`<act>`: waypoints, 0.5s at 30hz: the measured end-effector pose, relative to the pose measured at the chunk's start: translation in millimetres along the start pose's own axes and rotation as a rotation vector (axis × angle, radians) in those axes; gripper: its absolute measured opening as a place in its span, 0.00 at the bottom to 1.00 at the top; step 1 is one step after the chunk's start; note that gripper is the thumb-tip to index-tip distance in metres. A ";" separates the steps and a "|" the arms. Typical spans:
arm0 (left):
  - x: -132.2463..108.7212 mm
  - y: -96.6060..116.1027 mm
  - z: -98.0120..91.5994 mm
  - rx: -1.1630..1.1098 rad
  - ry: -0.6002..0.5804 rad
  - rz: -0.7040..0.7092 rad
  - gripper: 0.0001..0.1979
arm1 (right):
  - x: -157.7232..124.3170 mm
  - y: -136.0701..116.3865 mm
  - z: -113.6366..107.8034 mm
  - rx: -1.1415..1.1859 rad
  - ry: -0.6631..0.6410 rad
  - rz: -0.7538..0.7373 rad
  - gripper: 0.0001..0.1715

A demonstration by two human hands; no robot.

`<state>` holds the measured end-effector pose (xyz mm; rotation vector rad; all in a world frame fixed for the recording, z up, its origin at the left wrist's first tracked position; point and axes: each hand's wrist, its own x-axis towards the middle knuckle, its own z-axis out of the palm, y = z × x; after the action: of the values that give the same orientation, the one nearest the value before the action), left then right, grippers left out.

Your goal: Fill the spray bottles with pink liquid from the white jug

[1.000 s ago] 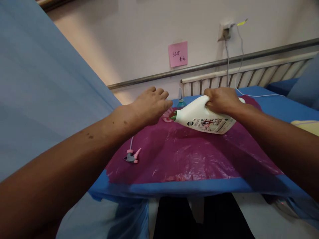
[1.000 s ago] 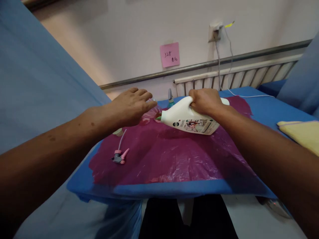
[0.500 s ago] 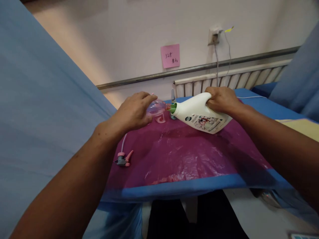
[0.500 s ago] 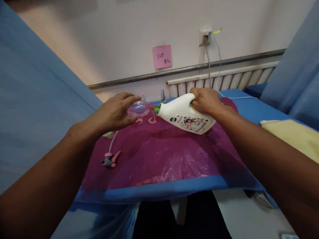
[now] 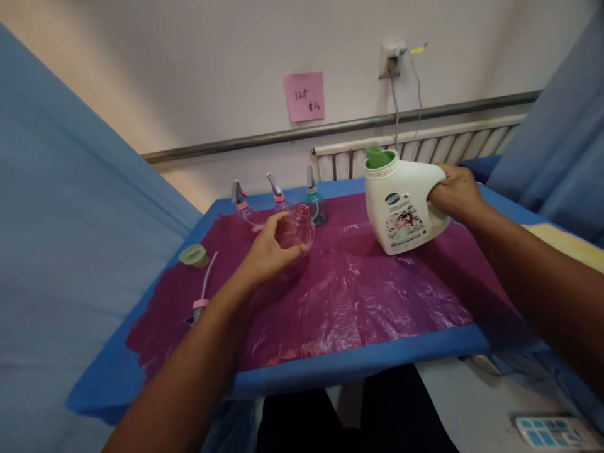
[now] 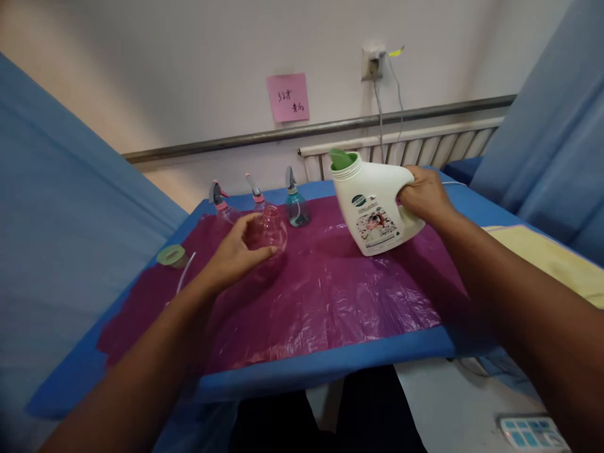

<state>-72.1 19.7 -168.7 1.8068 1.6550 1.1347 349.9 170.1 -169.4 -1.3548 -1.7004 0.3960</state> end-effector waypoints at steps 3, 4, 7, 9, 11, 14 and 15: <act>-5.9 -15.8 14.3 -0.085 -0.014 -0.112 0.45 | -6.3 26.9 -2.8 0.106 0.048 0.065 0.12; -8.1 -19.4 18.2 -0.102 -0.020 -0.136 0.44 | -8.6 34.1 -3.9 0.125 0.062 0.088 0.11; -14.7 -27.0 28.5 -0.163 -0.051 -0.174 0.44 | -13.6 47.5 -9.3 0.119 0.072 0.143 0.10; -18.3 -31.4 34.9 -0.215 -0.079 -0.182 0.45 | -15.1 49.9 -14.4 0.055 0.049 0.153 0.11; -21.0 -36.1 40.7 -0.251 -0.106 -0.175 0.45 | -17.0 48.9 -20.2 -0.042 0.014 0.153 0.17; -25.4 -42.1 45.9 -0.220 -0.121 -0.123 0.46 | -27.7 43.4 -28.8 -0.099 0.010 0.145 0.32; -27.9 -43.0 46.1 -0.164 -0.122 -0.094 0.48 | -34.8 40.6 -31.5 -0.086 0.050 0.134 0.37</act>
<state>-59.7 10.5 -235.9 1.6450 1.5145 1.0647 399.5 144.5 -196.5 -1.5341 -1.6062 0.3652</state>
